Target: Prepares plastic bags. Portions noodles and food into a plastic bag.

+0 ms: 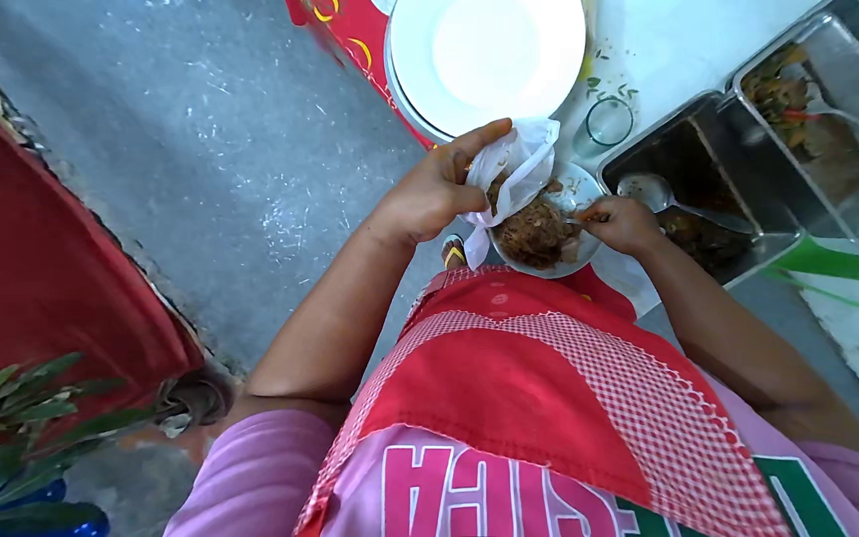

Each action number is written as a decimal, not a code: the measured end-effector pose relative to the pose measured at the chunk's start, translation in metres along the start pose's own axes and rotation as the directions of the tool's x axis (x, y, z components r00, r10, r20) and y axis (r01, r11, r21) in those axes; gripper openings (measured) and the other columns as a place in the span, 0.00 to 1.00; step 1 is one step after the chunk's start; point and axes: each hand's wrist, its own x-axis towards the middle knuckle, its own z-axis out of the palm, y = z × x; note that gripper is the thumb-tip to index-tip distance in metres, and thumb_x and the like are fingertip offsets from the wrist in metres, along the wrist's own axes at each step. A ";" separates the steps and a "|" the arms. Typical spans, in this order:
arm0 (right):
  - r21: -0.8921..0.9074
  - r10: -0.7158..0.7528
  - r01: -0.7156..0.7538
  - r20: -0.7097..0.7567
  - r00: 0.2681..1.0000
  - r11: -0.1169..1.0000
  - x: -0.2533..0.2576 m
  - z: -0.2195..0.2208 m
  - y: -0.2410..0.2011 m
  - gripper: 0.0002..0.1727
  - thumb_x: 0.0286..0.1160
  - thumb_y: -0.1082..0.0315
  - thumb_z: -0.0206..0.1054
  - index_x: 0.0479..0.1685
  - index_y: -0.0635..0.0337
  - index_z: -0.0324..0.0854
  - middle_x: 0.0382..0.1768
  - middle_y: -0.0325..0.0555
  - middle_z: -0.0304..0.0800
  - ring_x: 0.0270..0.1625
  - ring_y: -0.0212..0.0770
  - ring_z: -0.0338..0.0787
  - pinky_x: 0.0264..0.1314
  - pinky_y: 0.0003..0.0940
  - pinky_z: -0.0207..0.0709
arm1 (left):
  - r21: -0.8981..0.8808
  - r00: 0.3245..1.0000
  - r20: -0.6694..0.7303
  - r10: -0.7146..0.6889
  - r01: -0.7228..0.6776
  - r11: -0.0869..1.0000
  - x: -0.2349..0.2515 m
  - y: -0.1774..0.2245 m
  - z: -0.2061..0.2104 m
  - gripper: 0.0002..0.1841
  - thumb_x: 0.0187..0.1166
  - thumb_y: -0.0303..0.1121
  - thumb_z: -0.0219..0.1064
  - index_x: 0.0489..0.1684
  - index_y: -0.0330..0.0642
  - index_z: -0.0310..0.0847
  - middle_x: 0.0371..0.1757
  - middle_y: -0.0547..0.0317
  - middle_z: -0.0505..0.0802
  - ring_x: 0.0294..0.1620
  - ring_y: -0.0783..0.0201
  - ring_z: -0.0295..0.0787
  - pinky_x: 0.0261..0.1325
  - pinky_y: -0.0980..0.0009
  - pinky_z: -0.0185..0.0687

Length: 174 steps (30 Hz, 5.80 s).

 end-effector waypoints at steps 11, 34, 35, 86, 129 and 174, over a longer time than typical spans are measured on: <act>0.119 -0.007 0.020 -0.111 0.994 0.993 -0.034 -0.026 0.011 0.09 0.79 0.68 0.70 0.49 0.60 0.94 0.48 0.56 0.93 0.49 0.53 0.91 0.57 0.62 0.80 | 0.027 0.999 -0.032 -0.004 0.004 1.000 -0.003 0.001 -0.005 0.48 0.58 0.14 0.60 0.92 0.39 0.52 0.76 0.48 0.82 0.64 0.63 0.88 0.63 0.65 0.89; -0.234 -0.241 0.305 0.265 0.934 0.923 -0.019 -0.156 -0.135 0.08 0.80 0.69 0.69 0.49 0.55 0.94 0.38 0.49 0.94 0.43 0.49 0.91 0.50 0.62 0.80 | 0.213 0.994 0.065 -0.084 0.068 0.975 0.004 0.015 0.014 0.47 0.60 0.15 0.63 0.92 0.45 0.55 0.75 0.49 0.84 0.63 0.65 0.89 0.63 0.67 0.88; -0.242 -0.215 0.294 0.307 0.927 0.925 -0.006 -0.150 -0.144 0.09 0.79 0.71 0.69 0.49 0.56 0.94 0.36 0.49 0.93 0.39 0.49 0.89 0.47 0.60 0.80 | 0.220 0.995 0.063 -0.083 0.068 0.973 0.003 0.016 0.015 0.47 0.60 0.16 0.63 0.92 0.46 0.56 0.75 0.49 0.84 0.64 0.65 0.89 0.64 0.67 0.88; -0.178 0.071 -0.071 -0.002 0.997 0.981 -0.032 0.020 -0.043 0.14 0.84 0.67 0.63 0.59 0.57 0.90 0.61 0.62 0.90 0.63 0.67 0.89 0.57 0.72 0.79 | 0.096 1.000 0.012 -0.009 0.008 0.995 0.008 0.013 -0.005 0.48 0.60 0.15 0.62 0.92 0.40 0.52 0.76 0.50 0.83 0.64 0.64 0.89 0.64 0.67 0.89; -0.349 -0.314 0.397 0.271 0.910 0.849 -0.040 -0.183 -0.156 0.09 0.79 0.72 0.67 0.49 0.54 0.93 0.31 0.45 0.91 0.35 0.46 0.88 0.42 0.59 0.79 | 0.154 0.999 0.020 -0.031 0.028 0.988 0.002 0.020 0.008 0.47 0.61 0.13 0.63 0.92 0.42 0.55 0.74 0.49 0.85 0.60 0.67 0.90 0.60 0.69 0.89; -0.207 0.066 -0.039 0.127 0.990 0.977 0.016 -0.008 -0.028 0.20 0.79 0.76 0.60 0.65 0.51 0.89 0.61 0.62 0.91 0.66 0.67 0.87 0.65 0.77 0.72 | 0.171 0.943 -0.309 0.122 -0.071 0.983 -0.049 0.004 -0.013 0.45 0.60 0.18 0.58 0.91 0.40 0.55 0.76 0.50 0.83 0.60 0.64 0.89 0.54 0.67 0.90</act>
